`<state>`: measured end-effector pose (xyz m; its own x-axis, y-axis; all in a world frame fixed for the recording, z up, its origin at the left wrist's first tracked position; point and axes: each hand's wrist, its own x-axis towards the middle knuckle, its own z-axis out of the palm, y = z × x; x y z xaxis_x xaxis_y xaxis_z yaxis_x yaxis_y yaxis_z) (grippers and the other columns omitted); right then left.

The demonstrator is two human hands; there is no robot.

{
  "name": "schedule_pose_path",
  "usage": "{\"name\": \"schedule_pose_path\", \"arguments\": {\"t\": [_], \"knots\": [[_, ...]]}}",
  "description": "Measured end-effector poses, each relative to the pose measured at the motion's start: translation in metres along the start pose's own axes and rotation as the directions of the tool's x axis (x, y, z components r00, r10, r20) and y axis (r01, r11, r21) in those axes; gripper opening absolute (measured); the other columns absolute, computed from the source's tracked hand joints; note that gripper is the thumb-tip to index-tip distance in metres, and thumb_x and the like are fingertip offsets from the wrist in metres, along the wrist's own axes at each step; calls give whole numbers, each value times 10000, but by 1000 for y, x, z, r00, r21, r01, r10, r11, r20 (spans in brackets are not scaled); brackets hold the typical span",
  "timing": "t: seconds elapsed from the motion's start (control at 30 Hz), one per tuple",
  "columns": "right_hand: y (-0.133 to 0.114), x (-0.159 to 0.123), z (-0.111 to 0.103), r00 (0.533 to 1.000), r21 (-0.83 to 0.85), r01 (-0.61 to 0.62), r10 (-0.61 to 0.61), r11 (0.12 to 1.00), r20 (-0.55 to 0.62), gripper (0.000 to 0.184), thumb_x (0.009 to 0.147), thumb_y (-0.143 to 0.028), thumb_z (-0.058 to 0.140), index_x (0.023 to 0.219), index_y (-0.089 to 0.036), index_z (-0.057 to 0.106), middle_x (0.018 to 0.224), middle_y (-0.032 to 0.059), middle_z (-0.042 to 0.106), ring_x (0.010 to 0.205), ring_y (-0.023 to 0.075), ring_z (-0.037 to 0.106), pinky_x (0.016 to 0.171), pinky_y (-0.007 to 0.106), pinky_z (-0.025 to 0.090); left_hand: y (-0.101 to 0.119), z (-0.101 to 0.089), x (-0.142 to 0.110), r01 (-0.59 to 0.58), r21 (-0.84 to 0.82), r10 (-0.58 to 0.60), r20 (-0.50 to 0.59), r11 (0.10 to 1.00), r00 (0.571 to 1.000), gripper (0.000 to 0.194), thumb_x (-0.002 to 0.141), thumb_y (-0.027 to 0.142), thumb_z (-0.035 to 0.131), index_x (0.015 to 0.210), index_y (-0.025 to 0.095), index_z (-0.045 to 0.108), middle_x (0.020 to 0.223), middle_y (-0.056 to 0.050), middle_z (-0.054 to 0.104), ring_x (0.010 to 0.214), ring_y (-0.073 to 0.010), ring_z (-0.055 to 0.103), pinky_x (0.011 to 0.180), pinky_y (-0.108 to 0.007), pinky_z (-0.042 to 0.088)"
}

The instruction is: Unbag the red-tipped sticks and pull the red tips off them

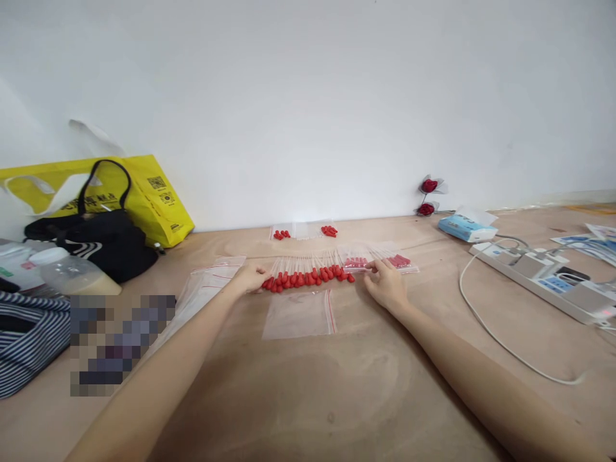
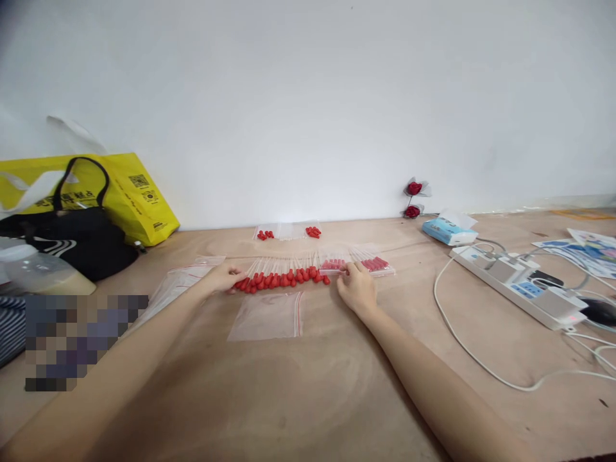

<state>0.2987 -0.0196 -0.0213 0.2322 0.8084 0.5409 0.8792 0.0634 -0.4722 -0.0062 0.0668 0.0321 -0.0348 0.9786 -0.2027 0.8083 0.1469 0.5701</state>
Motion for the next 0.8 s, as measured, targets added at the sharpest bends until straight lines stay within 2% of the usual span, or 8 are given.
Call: {"name": "schedule_pose_path", "arguments": {"t": [0.17,0.3,0.43,0.53,0.63,0.7,0.77,0.8], "knots": [[11,11,6,992,-150,128,-124,980,32,239,711,-199,497,906,-203,635,874,75,551,822,207,508,664,293,395,-4,0,0,-2,84,5,-36,996,999,159,648,300,638,684,151,595,418,40,557,406,-111,548,467,-190,417],[16,16,11,984,-186,177,-170,967,52,202,765,-222,475,827,-202,666,873,69,561,776,191,518,668,297,383,-12,2,1,-9,73,13,-52,997,999,283,646,383,640,781,138,596,596,-10,646,466,-110,580,450,-180,426],[16,18,12,990,-149,141,-141,979,14,203,802,-269,453,770,-201,641,869,56,579,703,162,531,614,281,362,-22,0,-3,-56,90,63,-84,994,994,295,716,421,555,805,145,608,623,-15,647,450,-113,569,452,-198,429],[15,20,13,994,-9,35,-36,999,-103,201,821,-310,424,800,-191,584,878,62,588,712,169,549,595,273,368,-24,-2,-11,-111,139,130,-137,984,982,261,755,386,501,786,157,623,592,-12,629,501,-139,585,529,-231,442],[17,25,15,966,220,-63,115,973,-232,231,846,-371,380,862,-177,505,915,90,599,738,178,577,621,285,408,-21,1,-27,-176,199,223,-248,964,943,213,766,332,487,797,164,614,734,-44,643,709,-181,602,667,-268,442],[19,27,16,947,332,-91,184,939,-262,266,868,-405,329,910,-173,449,960,112,599,738,168,595,626,287,435,-16,7,-40,-245,225,303,-276,943,912,196,776,327,480,797,180,607,819,-45,634,808,-185,577,737,-275,429],[20,27,15,938,429,-86,218,899,-270,284,879,-433,292,935,-178,403,1012,127,589,763,159,608,633,284,456,-11,15,-52,-416,248,466,-203,875,861,193,789,331,472,790,196,611,842,-35,619,821,-174,559,772,-276,419],[19,26,13,932,477,-73,230,876,-280,284,876,-446,297,934,-183,388,1045,133,578,799,161,608,647,289,463,-8,20,-57,-523,257,567,-140,813,812,193,793,329,473,794,200,616,845,-34,611,822,-170,552,784,-280,415]]}}
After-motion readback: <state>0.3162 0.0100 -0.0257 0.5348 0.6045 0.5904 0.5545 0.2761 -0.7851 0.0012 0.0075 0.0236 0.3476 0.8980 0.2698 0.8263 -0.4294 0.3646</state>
